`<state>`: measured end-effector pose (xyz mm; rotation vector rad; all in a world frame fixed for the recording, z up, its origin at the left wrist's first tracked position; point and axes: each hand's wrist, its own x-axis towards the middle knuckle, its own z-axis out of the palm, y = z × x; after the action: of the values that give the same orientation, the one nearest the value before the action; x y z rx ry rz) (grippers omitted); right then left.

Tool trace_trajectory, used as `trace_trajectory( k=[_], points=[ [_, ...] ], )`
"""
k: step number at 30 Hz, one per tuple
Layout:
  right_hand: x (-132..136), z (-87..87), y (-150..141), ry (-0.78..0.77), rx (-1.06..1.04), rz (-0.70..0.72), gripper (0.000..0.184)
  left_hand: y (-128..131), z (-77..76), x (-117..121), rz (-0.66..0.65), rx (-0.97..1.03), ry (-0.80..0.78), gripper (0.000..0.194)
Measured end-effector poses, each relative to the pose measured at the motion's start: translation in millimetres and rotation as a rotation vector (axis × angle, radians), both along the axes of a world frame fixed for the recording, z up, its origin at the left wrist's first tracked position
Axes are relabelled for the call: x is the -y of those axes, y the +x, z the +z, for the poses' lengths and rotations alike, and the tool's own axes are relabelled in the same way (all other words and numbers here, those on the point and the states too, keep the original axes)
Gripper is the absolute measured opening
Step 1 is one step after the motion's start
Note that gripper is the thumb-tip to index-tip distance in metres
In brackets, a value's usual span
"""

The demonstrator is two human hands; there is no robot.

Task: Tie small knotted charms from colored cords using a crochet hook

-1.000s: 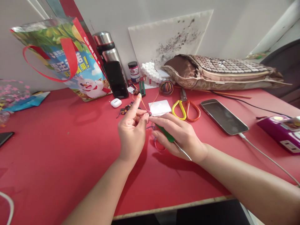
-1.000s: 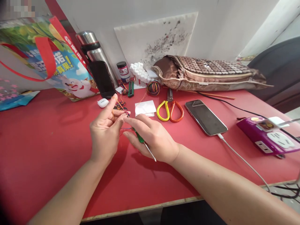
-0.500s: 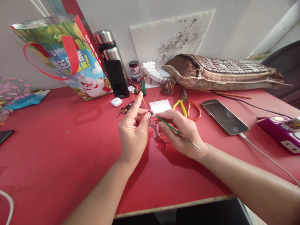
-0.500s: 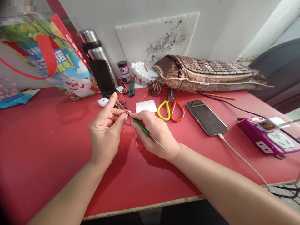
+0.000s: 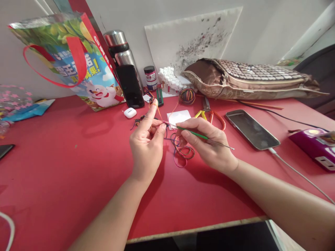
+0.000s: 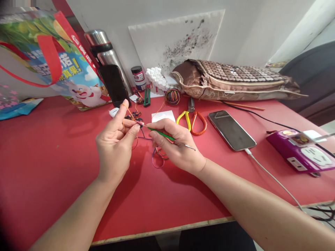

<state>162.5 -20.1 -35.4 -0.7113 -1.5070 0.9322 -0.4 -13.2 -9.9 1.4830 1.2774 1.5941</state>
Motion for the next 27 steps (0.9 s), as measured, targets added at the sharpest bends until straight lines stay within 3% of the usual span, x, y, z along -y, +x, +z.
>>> trace_trajectory(
  k=[9,16,20,27],
  points=[
    [-5,4.4,6,-0.06,-0.035,0.023,0.021,-3,0.1,-1,0.01,-0.021,-0.014,0.054],
    [-6,13.2,12,-0.119,-0.003,0.02,0.012,-3,-1.7,-1,-0.01,-0.093,0.014,0.051],
    [-11,21.5,21,-0.187,0.031,0.039,0.009,-4,-5.1,-2,-0.06,-0.198,0.035,0.047],
    [-19,31.5,36,-0.266,0.058,0.117,0.01,-7,-4.4,-5,-0.22,-0.258,0.08,0.06]
  ],
)
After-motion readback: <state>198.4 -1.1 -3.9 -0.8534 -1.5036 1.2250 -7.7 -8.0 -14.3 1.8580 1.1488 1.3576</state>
